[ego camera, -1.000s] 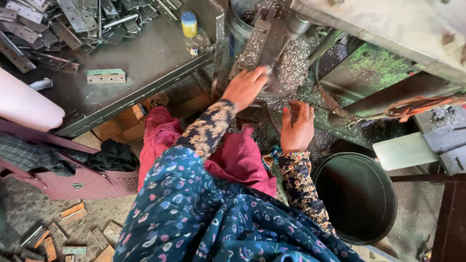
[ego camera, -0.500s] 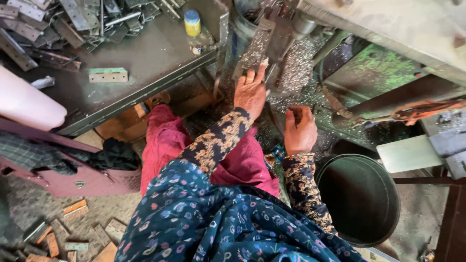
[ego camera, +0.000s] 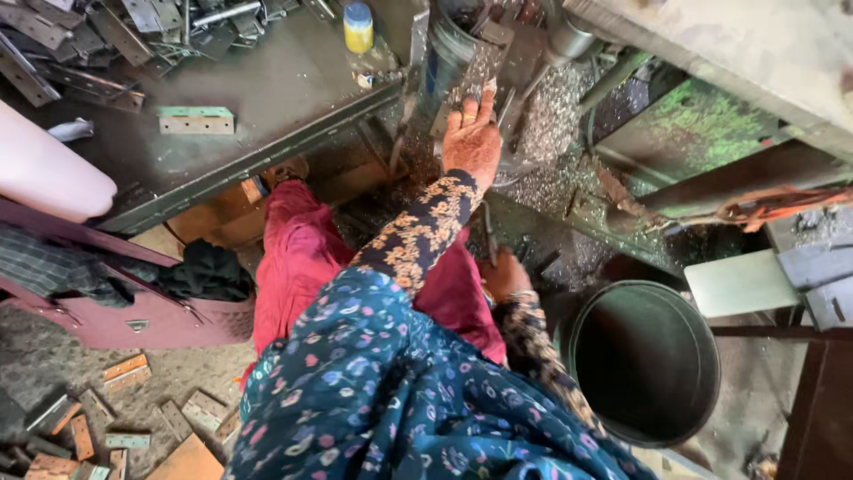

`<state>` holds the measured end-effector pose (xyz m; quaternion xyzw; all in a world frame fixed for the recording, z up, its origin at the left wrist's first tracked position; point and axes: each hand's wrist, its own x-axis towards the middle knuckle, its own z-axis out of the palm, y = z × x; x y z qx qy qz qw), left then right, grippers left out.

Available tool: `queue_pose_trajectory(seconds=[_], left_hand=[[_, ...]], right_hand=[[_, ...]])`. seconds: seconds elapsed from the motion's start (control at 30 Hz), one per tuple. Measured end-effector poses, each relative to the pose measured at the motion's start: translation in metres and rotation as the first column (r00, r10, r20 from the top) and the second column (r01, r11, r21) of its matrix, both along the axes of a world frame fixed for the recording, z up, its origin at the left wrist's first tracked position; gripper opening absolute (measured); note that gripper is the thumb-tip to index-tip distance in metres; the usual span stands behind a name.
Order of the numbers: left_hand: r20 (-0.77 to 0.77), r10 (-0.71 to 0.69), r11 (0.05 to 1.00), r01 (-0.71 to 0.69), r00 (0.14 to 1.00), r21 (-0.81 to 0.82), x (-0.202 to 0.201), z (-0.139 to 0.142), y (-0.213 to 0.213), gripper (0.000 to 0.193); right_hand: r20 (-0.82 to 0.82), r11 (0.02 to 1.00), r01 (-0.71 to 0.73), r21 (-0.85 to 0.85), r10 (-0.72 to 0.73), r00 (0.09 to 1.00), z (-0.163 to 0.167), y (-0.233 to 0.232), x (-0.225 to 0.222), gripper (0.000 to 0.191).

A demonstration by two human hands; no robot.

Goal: The person sits at a bench grinding machine and deburrs small metal hinge plates one at a time, holding each piece against the spinning grinding wheel, then placing the finished piece on the table with a pile of completed parts.

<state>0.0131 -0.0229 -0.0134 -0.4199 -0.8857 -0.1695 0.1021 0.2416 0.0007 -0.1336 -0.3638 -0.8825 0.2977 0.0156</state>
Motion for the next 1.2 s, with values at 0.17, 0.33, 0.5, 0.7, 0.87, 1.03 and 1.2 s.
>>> queue_pose_trajectory(seconds=[0.17, 0.33, 0.5, 0.7, 0.87, 1.03, 1.2], left_hand=[[-0.068, 0.071, 0.992, -0.064, 0.995, 0.111, -0.006, 0.004, 0.025, 0.022], [-0.031, 0.084, 0.996, -0.084, 0.996, 0.016, -0.006, 0.003, 0.021, 0.028], [-0.055, 0.074, 0.997, -0.072, 0.996, 0.037, -0.015, 0.017, 0.032, 0.021], [-0.08, 0.1, 0.989, -0.09, 0.992, 0.114, -0.015, 0.011, 0.038, 0.023], [0.005, 0.154, 0.987, -0.154, 0.988, -0.037, -0.013, 0.018, 0.031, 0.045], [0.048, 0.15, 0.973, -0.138, 0.988, -0.187, -0.015, 0.034, 0.051, 0.034], [-0.055, 0.165, 0.985, -0.167, 0.985, -0.035, -0.012, 0.028, 0.058, 0.035]], right_hand=[[0.053, 0.998, -0.02, 0.065, 0.017, 0.998, 0.019, 0.017, 0.005, 0.053], [0.018, 0.999, 0.011, 0.042, -0.012, 1.0, 0.001, -0.011, 0.004, 0.055], [0.06, 0.996, -0.073, 0.041, 0.071, 0.996, 0.024, 0.016, 0.002, 0.054], [0.109, 0.994, 0.056, -0.091, -0.046, 0.993, 0.02, -0.014, 0.004, 0.054], [0.137, 0.988, -0.151, 0.039, 0.144, 0.98, 0.016, 0.001, 0.001, 0.07], [0.014, 0.985, -0.087, 0.149, 0.085, 0.996, 0.021, 0.015, 0.0, 0.051], [0.025, 0.992, 0.057, 0.116, -0.06, 0.998, -0.017, -0.023, 0.0, 0.054]])
